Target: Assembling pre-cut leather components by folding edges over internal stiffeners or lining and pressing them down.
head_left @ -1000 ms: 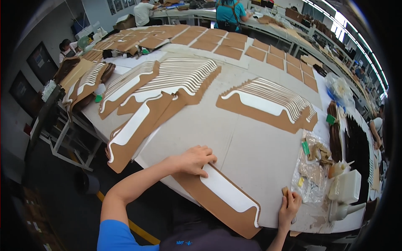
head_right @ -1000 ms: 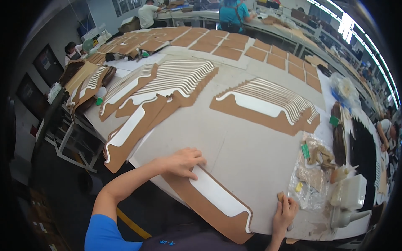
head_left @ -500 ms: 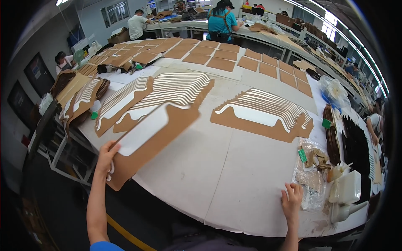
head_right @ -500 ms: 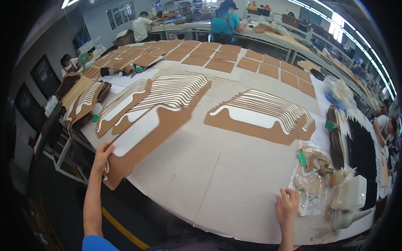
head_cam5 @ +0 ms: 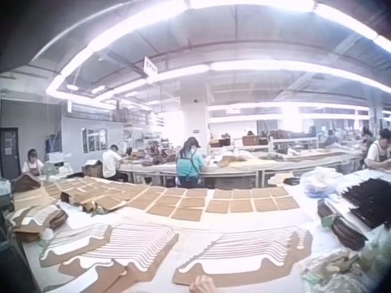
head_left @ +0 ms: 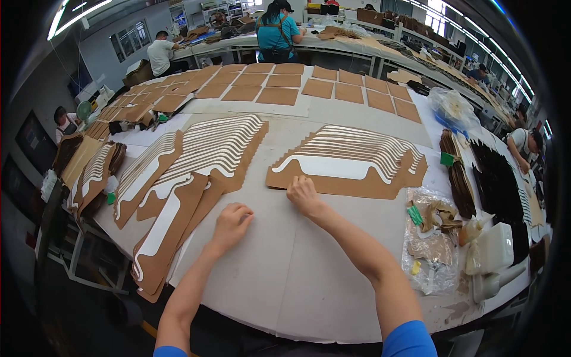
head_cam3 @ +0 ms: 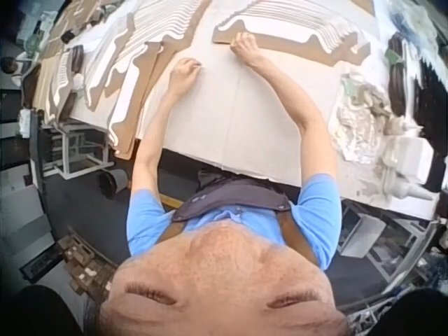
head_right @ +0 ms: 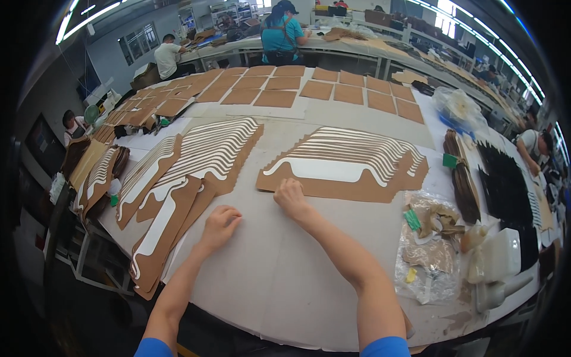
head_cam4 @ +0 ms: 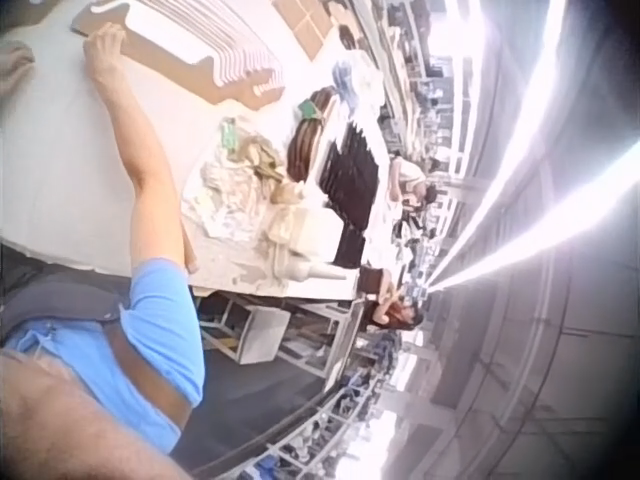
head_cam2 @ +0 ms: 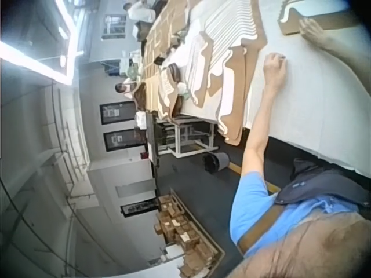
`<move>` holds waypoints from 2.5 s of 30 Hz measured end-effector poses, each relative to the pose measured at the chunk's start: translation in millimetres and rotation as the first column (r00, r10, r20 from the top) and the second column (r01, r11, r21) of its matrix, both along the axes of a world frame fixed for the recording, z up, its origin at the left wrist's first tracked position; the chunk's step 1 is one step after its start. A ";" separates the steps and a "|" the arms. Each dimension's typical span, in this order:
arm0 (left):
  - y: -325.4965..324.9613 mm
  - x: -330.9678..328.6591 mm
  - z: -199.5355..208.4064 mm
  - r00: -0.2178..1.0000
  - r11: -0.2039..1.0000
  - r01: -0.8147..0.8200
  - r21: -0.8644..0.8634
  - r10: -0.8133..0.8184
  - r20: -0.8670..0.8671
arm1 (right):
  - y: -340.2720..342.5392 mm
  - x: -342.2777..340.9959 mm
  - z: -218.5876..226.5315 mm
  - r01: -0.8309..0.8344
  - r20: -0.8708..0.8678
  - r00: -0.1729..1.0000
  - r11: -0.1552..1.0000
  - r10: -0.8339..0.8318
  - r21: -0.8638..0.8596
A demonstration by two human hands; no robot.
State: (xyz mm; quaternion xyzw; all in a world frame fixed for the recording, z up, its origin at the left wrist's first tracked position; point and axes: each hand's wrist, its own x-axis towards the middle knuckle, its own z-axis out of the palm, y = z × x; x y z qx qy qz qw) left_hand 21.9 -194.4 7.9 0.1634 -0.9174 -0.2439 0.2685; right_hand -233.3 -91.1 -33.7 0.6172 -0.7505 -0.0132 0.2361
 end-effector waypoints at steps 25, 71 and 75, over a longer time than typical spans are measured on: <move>33.0 -132.4 -34.4 0.999 0.927 0.036 -0.373 -0.040 -0.002 | 281.3 -9.2 249.9 0.611 0.426 0.101 0.281 0.899 -0.740; 178.3 -142.6 -7.9 0.365 0.418 0.826 0.377 -0.908 0.207 | 327.5 69.9 51.9 0.223 0.917 0.385 0.975 -0.107 0.020; 177.2 -139.2 -13.7 0.395 0.411 0.846 0.340 -0.911 0.117 | 327.0 70.6 37.8 0.244 0.899 0.429 0.970 -0.092 -0.017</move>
